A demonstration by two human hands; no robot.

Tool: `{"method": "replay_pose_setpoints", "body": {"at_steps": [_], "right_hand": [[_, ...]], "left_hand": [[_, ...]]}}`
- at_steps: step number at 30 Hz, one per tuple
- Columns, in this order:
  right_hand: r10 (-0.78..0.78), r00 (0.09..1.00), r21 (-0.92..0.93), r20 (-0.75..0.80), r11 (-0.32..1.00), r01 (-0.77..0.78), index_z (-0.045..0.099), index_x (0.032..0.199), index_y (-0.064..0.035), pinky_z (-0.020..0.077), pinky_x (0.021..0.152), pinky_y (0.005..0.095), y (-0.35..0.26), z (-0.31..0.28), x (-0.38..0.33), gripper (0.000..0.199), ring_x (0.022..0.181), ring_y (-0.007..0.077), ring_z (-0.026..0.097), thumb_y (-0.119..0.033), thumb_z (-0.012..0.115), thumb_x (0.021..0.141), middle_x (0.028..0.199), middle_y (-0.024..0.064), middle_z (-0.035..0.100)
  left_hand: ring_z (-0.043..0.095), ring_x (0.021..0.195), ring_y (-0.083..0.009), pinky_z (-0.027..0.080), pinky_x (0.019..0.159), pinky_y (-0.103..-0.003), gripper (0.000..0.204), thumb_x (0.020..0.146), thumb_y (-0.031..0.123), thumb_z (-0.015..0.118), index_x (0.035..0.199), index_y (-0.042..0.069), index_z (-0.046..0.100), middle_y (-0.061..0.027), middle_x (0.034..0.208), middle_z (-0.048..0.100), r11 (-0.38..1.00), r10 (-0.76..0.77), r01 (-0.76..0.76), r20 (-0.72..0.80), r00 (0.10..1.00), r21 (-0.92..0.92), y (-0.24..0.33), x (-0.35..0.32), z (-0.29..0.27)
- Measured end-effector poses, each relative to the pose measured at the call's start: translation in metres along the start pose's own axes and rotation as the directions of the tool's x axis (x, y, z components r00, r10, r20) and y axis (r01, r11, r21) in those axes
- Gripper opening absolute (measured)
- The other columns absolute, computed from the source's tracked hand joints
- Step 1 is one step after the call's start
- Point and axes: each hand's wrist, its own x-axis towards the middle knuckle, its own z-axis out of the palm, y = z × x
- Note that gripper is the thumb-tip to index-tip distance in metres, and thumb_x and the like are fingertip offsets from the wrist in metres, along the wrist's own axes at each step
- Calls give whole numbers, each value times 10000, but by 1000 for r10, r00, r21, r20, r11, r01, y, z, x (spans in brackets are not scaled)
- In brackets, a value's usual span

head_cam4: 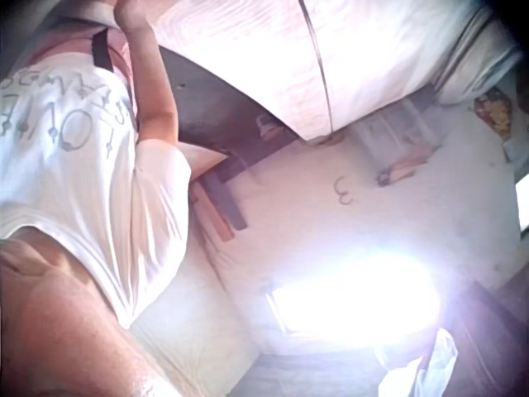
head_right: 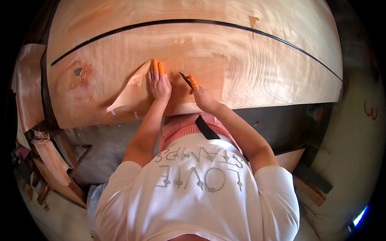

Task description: The person patches a large sheet of wood by placing thin wood veneer strips over damaged areas, tracing them with a knife, and pressing them into place.

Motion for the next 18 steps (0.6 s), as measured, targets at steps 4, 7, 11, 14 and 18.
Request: {"method": "replay_pose_setpoints", "body": {"at_steps": [4,7,11,14,18], "right_hand": [[-93,995,-176,-27,981,87,506,1092,-13,477,693,438,-8,21,35,256,779,374,598,-60,368,881,911,246,582],[21,1000,-243,12,970,-18,480,1161,-15,486,681,438,-12,27,41,305,765,379,601,-111,344,905,931,244,589],[-116,993,-412,32,903,119,406,1269,-30,496,659,437,23,40,16,401,753,364,615,-129,398,880,900,215,603],[119,977,-375,175,926,-46,390,1297,-52,496,676,438,27,1,-3,431,778,357,623,-165,434,883,874,208,611],[-12,915,-653,404,696,298,279,1374,-391,517,564,377,38,-81,2,571,742,295,638,-111,399,892,816,138,618]], "left_hand": [[280,1322,-292,169,1086,-460,473,858,141,440,1318,42,389,-133,1434,293,1000,-2,2,19,1000,8,-1,0,2],[280,1324,-279,156,1091,-459,483,859,181,457,1320,51,393,-125,1435,296,996,-11,8,36,999,90,-4,-1,7],[283,1324,-280,177,1074,-462,518,861,305,495,1296,35,417,-125,1422,325,986,-3,1,11,1000,166,-1,0,8],[293,1315,-288,177,1067,-471,640,802,414,565,1297,35,418,-128,1412,340,992,-29,29,-2,1000,126,4,1,3],[308,1303,-287,177,1067,-466,732,748,474,611,1299,33,418,-133,1401,356,986,-20,12,45,999,168,7,6,-4]]}}
